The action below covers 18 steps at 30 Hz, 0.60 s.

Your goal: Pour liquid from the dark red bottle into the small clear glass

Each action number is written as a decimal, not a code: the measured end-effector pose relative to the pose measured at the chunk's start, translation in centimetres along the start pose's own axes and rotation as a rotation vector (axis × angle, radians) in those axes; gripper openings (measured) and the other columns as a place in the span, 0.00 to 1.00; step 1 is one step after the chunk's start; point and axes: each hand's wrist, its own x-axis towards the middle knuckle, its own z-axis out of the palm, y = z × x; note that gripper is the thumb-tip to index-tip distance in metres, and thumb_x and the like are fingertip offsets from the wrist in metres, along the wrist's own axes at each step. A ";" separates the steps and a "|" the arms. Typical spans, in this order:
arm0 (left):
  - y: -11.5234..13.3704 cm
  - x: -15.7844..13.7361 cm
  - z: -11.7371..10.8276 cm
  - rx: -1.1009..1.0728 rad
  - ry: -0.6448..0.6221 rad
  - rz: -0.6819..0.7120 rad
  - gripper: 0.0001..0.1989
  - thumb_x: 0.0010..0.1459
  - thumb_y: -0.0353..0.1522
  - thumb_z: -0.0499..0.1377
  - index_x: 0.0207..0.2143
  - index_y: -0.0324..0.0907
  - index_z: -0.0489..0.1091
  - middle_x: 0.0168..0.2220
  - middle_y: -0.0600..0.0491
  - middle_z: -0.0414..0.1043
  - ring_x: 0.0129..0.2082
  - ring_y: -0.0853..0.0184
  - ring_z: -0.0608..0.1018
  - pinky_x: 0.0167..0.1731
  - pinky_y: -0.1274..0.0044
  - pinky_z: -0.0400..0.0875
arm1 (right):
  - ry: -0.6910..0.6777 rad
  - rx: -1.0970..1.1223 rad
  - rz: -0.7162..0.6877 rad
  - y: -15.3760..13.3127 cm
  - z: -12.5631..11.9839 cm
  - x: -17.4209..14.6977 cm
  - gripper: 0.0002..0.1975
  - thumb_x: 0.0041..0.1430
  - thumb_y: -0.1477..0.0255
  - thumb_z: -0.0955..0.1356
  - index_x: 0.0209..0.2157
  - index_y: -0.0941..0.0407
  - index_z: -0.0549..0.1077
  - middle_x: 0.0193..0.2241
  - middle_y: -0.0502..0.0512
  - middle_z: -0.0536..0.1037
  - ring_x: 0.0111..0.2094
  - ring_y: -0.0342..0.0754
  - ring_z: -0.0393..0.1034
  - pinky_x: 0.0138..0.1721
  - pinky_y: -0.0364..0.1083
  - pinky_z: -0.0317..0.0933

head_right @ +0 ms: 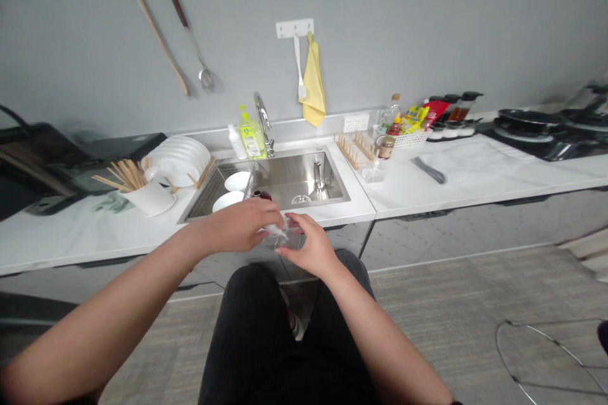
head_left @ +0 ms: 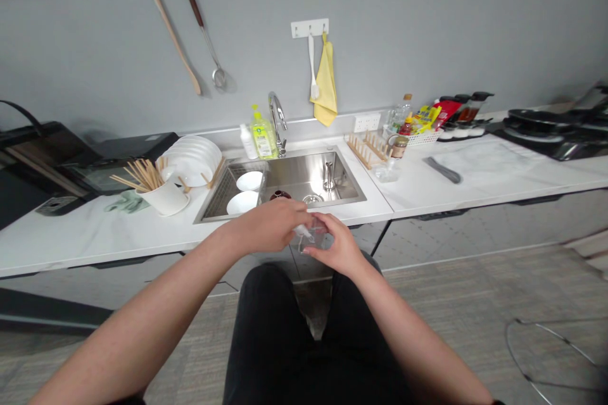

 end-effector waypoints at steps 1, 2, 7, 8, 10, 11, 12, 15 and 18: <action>0.0 -0.1 0.1 -0.028 0.010 0.036 0.18 0.62 0.26 0.65 0.54 0.47 0.80 0.47 0.48 0.84 0.51 0.54 0.84 0.56 0.63 0.74 | -0.002 0.007 0.003 0.0 0.0 0.0 0.43 0.53 0.64 0.86 0.68 0.46 0.74 0.57 0.60 0.82 0.55 0.61 0.81 0.55 0.59 0.80; 0.1 -0.1 0.2 -0.046 0.027 0.053 0.23 0.62 0.27 0.65 0.58 0.48 0.79 0.51 0.48 0.84 0.54 0.53 0.83 0.58 0.62 0.73 | -0.001 0.017 0.006 0.0 0.0 -0.1 0.42 0.53 0.64 0.86 0.68 0.47 0.75 0.56 0.60 0.82 0.54 0.60 0.81 0.54 0.59 0.80; 0.2 -0.2 0.8 0.067 0.040 -0.086 0.14 0.68 0.39 0.66 0.53 0.44 0.81 0.45 0.44 0.83 0.48 0.50 0.84 0.53 0.61 0.74 | 0.002 0.030 0.011 0.1 0.0 -0.1 0.44 0.53 0.63 0.86 0.69 0.46 0.74 0.56 0.60 0.82 0.54 0.61 0.81 0.54 0.59 0.80; 0.2 -0.3 0.8 0.075 0.024 -0.080 0.11 0.68 0.36 0.65 0.50 0.44 0.81 0.43 0.45 0.83 0.48 0.51 0.84 0.53 0.61 0.74 | -0.003 0.026 0.007 0.1 0.0 -0.1 0.43 0.53 0.63 0.85 0.69 0.46 0.74 0.57 0.60 0.82 0.55 0.61 0.81 0.54 0.59 0.80; 0.3 -0.3 0.8 0.046 0.013 -0.018 0.14 0.66 0.32 0.65 0.53 0.46 0.80 0.47 0.45 0.83 0.51 0.51 0.83 0.56 0.61 0.73 | -0.016 0.024 -0.002 0.1 0.1 -0.2 0.42 0.53 0.63 0.85 0.68 0.46 0.75 0.57 0.60 0.82 0.55 0.61 0.80 0.54 0.59 0.80; 0.3 -0.4 0.7 0.028 0.020 0.008 0.19 0.64 0.32 0.66 0.57 0.47 0.78 0.51 0.45 0.83 0.54 0.50 0.83 0.58 0.60 0.73 | -0.017 0.026 -0.004 0.1 0.1 -0.2 0.42 0.53 0.64 0.86 0.67 0.46 0.75 0.57 0.60 0.82 0.55 0.61 0.80 0.54 0.59 0.80; 0.3 -0.4 0.7 0.024 0.031 0.015 0.22 0.64 0.33 0.67 0.61 0.47 0.77 0.54 0.44 0.83 0.55 0.50 0.82 0.59 0.59 0.72 | -0.015 0.030 -0.004 0.1 0.2 -0.3 0.41 0.53 0.64 0.86 0.67 0.46 0.75 0.56 0.60 0.82 0.54 0.61 0.80 0.54 0.58 0.80; 0.2 -0.6 0.7 0.072 0.024 -0.031 0.17 0.68 0.37 0.65 0.57 0.44 0.78 0.48 0.43 0.83 0.51 0.49 0.83 0.57 0.58 0.73 | -0.009 0.033 -0.006 0.1 0.3 -0.4 0.43 0.53 0.64 0.86 0.68 0.46 0.74 0.57 0.60 0.82 0.54 0.61 0.81 0.53 0.58 0.80; 0.2 -0.8 0.9 0.044 0.002 0.013 0.17 0.67 0.30 0.63 0.57 0.47 0.78 0.49 0.46 0.83 0.52 0.52 0.83 0.56 0.61 0.73 | -0.022 0.023 -0.009 0.1 0.4 -0.5 0.42 0.53 0.64 0.86 0.67 0.47 0.74 0.56 0.60 0.82 0.53 0.60 0.81 0.54 0.58 0.80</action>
